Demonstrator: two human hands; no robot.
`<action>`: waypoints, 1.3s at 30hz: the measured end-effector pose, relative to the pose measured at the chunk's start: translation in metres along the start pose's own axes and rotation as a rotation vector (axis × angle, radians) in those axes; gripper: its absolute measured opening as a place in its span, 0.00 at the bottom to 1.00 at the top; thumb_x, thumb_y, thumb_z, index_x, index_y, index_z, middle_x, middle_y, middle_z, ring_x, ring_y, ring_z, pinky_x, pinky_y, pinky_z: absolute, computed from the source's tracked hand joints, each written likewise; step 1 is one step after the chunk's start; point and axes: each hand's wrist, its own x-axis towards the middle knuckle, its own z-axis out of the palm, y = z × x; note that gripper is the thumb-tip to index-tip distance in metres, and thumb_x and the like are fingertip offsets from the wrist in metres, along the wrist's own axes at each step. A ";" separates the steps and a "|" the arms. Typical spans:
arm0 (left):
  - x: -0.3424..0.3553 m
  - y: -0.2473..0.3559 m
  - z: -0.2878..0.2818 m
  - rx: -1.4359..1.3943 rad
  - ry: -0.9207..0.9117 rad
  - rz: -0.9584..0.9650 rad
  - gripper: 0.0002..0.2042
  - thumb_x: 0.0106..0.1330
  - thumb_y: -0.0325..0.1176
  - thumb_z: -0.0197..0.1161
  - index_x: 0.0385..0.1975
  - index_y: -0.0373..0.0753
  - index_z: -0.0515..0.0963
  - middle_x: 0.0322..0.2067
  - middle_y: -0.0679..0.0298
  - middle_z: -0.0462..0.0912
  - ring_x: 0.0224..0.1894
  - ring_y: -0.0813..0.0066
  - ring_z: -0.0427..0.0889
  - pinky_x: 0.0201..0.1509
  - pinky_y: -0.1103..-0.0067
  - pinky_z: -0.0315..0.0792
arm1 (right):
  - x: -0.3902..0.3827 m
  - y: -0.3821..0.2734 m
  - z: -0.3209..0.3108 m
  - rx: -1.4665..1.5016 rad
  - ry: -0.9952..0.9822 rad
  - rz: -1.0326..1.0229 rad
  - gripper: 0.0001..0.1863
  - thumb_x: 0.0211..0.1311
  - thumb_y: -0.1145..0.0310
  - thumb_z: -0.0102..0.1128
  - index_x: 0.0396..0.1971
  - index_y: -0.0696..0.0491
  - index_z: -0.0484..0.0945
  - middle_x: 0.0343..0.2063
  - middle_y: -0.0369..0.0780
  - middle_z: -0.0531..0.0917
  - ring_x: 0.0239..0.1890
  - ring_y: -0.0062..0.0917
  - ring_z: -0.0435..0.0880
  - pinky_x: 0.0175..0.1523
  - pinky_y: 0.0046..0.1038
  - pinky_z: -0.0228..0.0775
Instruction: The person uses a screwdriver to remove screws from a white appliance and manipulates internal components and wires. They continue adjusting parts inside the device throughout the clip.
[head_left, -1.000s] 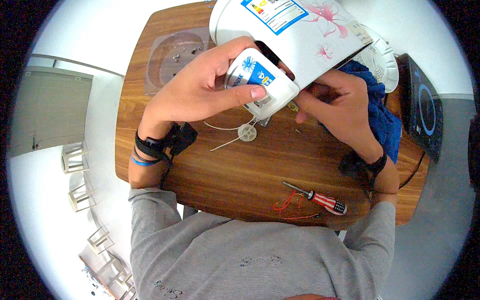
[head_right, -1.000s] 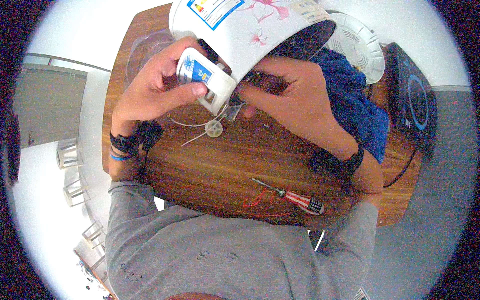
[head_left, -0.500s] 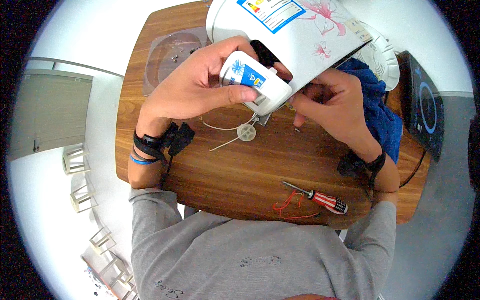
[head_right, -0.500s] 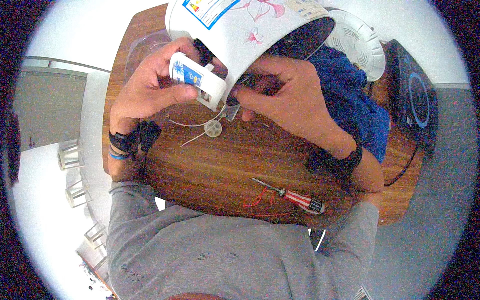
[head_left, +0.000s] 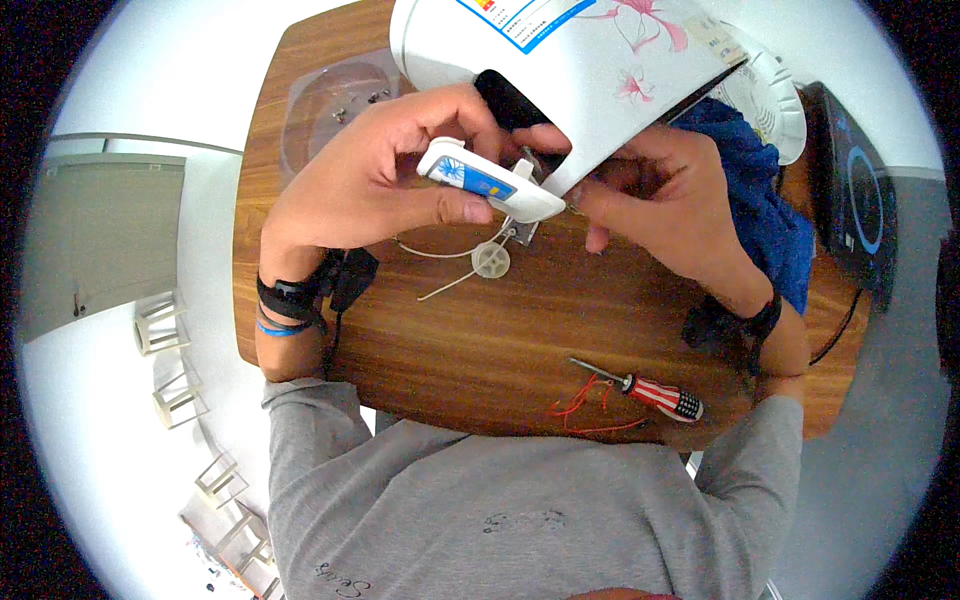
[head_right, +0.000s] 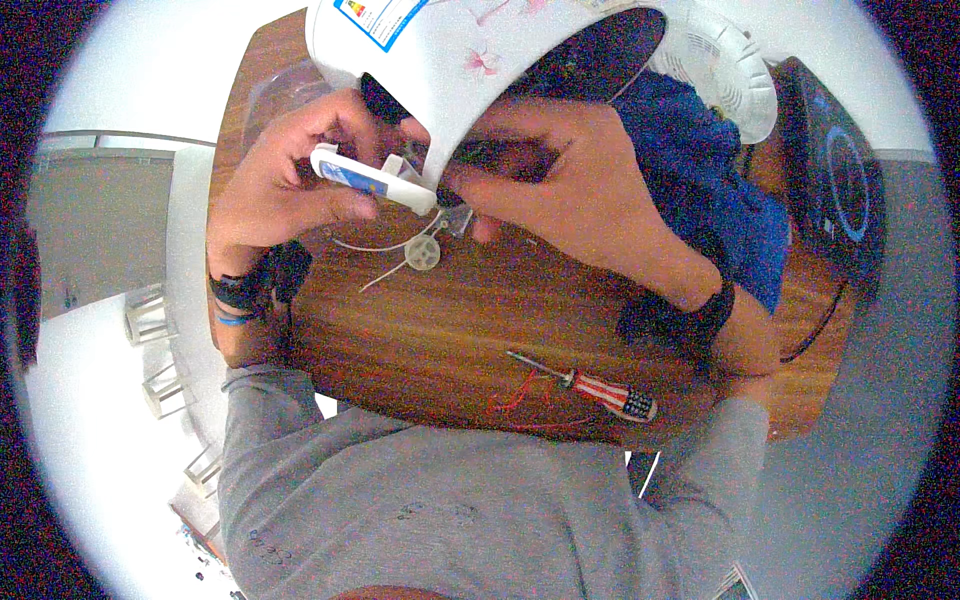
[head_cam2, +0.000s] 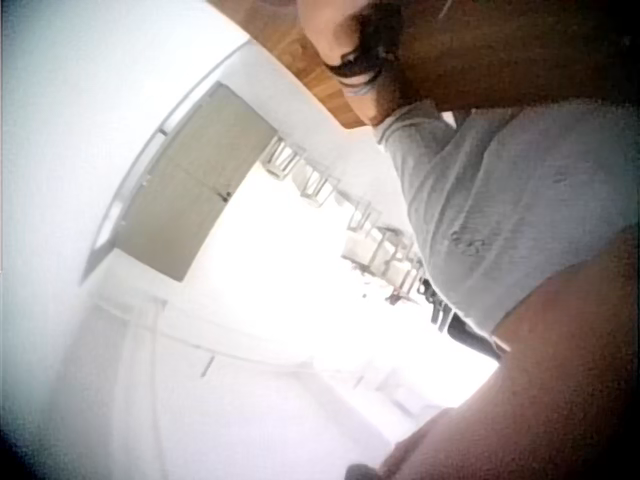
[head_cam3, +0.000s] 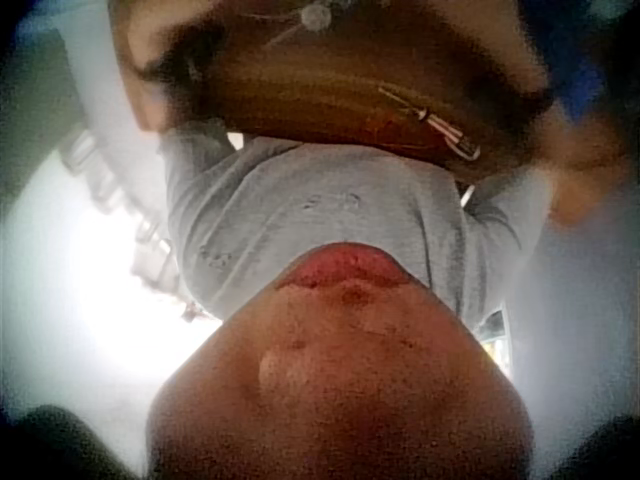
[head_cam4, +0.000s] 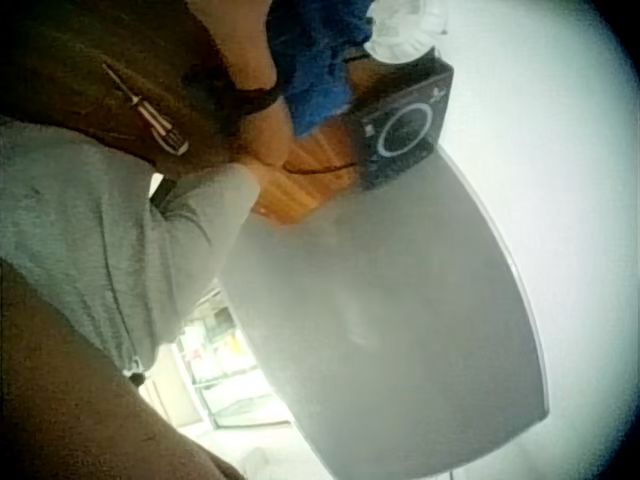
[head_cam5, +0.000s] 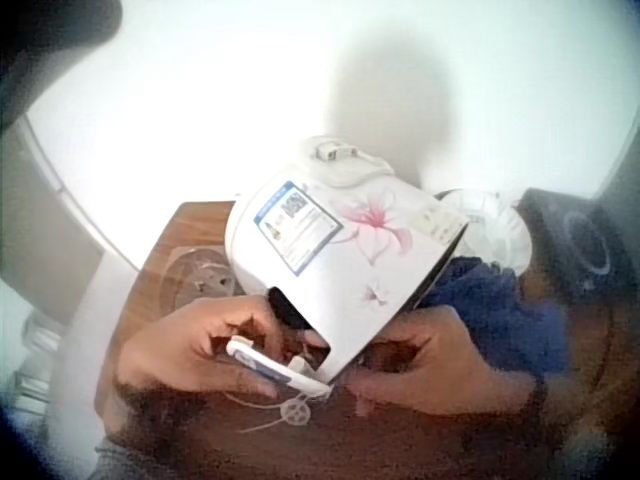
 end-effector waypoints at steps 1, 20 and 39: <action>0.000 0.003 -0.001 0.048 0.012 -0.005 0.15 0.58 0.22 0.73 0.41 0.37 0.75 0.40 0.67 0.80 0.44 0.81 0.78 0.49 0.83 0.72 | 0.001 -0.002 0.000 -0.008 -0.002 -0.004 0.12 0.60 0.75 0.66 0.44 0.59 0.84 0.31 0.38 0.87 0.23 0.19 0.86 0.29 0.20 0.78; -0.007 0.010 0.010 0.100 0.186 -0.022 0.16 0.49 0.17 0.73 0.38 0.36 0.78 0.39 0.62 0.84 0.50 0.68 0.83 0.52 0.76 0.75 | 0.002 -0.007 0.003 -0.039 0.070 0.062 0.10 0.61 0.73 0.68 0.42 0.59 0.85 0.26 0.38 0.87 0.22 0.19 0.86 0.26 0.19 0.76; -0.006 -0.002 -0.002 0.086 0.157 0.006 0.17 0.50 0.30 0.78 0.32 0.39 0.73 0.44 0.51 0.85 0.51 0.60 0.84 0.52 0.71 0.77 | 0.002 -0.007 0.002 0.008 0.091 0.051 0.11 0.61 0.75 0.67 0.42 0.62 0.84 0.29 0.40 0.88 0.23 0.22 0.87 0.28 0.20 0.78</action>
